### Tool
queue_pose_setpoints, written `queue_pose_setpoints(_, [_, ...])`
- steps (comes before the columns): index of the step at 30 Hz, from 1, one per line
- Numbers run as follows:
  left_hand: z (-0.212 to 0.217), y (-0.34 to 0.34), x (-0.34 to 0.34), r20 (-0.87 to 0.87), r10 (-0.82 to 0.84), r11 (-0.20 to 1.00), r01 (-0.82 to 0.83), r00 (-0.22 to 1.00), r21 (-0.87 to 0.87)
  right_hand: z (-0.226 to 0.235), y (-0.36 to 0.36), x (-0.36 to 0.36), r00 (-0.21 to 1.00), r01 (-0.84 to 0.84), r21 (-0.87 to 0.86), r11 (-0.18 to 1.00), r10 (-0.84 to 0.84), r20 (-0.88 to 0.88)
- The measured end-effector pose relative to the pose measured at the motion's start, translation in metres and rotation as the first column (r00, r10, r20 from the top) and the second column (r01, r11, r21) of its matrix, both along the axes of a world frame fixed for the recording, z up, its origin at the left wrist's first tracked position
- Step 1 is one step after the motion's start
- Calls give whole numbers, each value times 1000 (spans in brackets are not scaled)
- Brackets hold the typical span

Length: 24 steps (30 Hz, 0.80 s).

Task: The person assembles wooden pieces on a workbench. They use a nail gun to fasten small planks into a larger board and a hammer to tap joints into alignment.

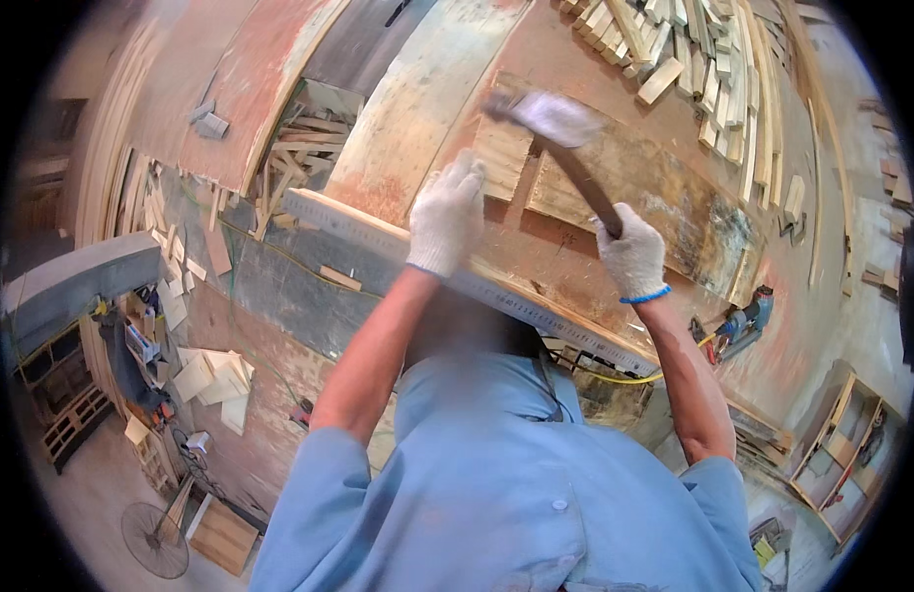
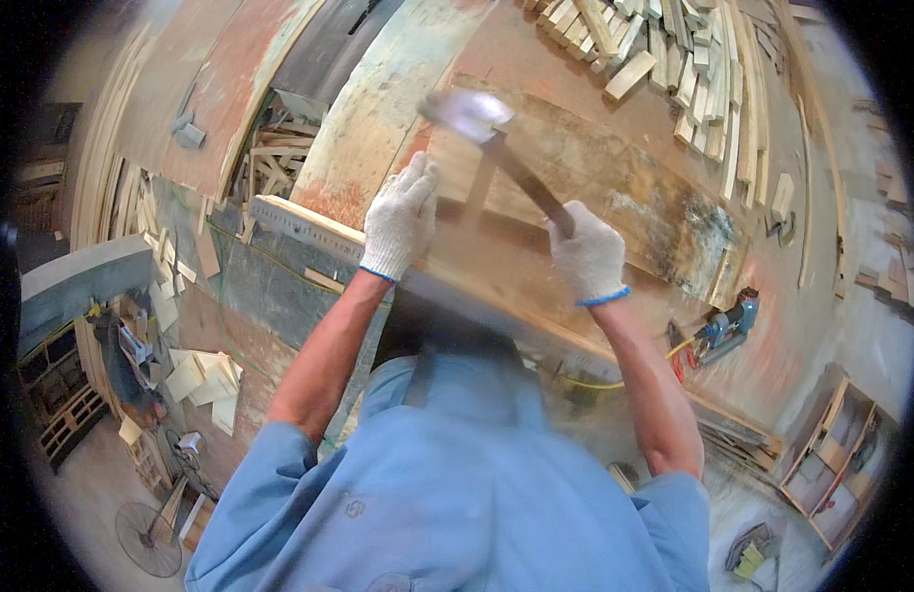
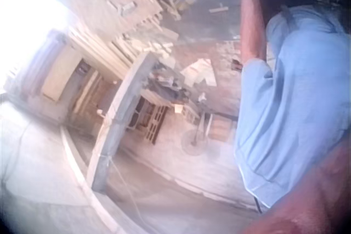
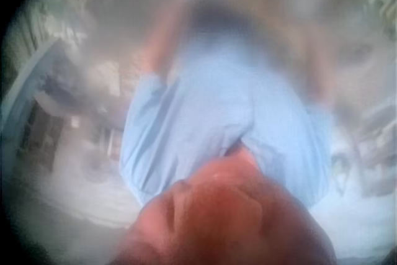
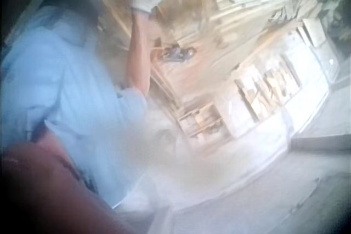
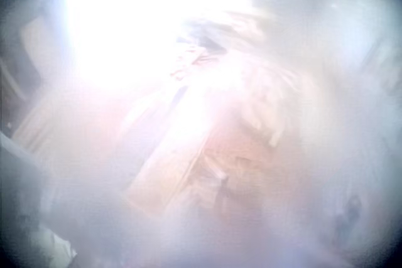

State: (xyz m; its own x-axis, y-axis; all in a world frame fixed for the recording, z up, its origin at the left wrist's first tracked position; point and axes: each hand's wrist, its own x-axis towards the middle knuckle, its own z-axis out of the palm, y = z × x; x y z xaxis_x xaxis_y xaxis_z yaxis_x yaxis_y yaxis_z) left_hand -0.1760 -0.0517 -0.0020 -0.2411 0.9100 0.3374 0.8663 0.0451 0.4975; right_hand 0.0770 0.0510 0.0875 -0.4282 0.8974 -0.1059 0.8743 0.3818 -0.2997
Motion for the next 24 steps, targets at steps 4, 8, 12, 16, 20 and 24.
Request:
queue_pose_setpoints(4, [0, 1, -2, 18, 12, 1000, -13, 1000, 9, 3, 5, -8, 964, -30, -6, 1000, 31, 264])
queue_pose_setpoints(8, [4, -1, -2, 139, 12, 999, -8, 990, -31, 4, -8, -1, 996, 48, 39, 998, -51, 71])
queue_pose_setpoints(12, [3, -7, -6, 310, 126, 992, -127, 942, -18, -2, -20, -5, 956, 95, -82, 992, -68, 286])
queue_pose_setpoints(16, [-8, -8, -12, 508, 271, 960, -271, 818, -77, 11, -39, 12, 986, 116, -58, 992, -108, 123])
queue_pose_setpoints(20, [-16, -5, -14, 518, 335, 939, -325, 787, -114, 3, -51, 36, 996, 31, -24, 999, -28, 88])
queue_pose_setpoints(24, [-17, 0, -13, 485, 347, 934, -340, 802, -106, 3, -30, 54, 962, -72, -20, 997, 75, 264])
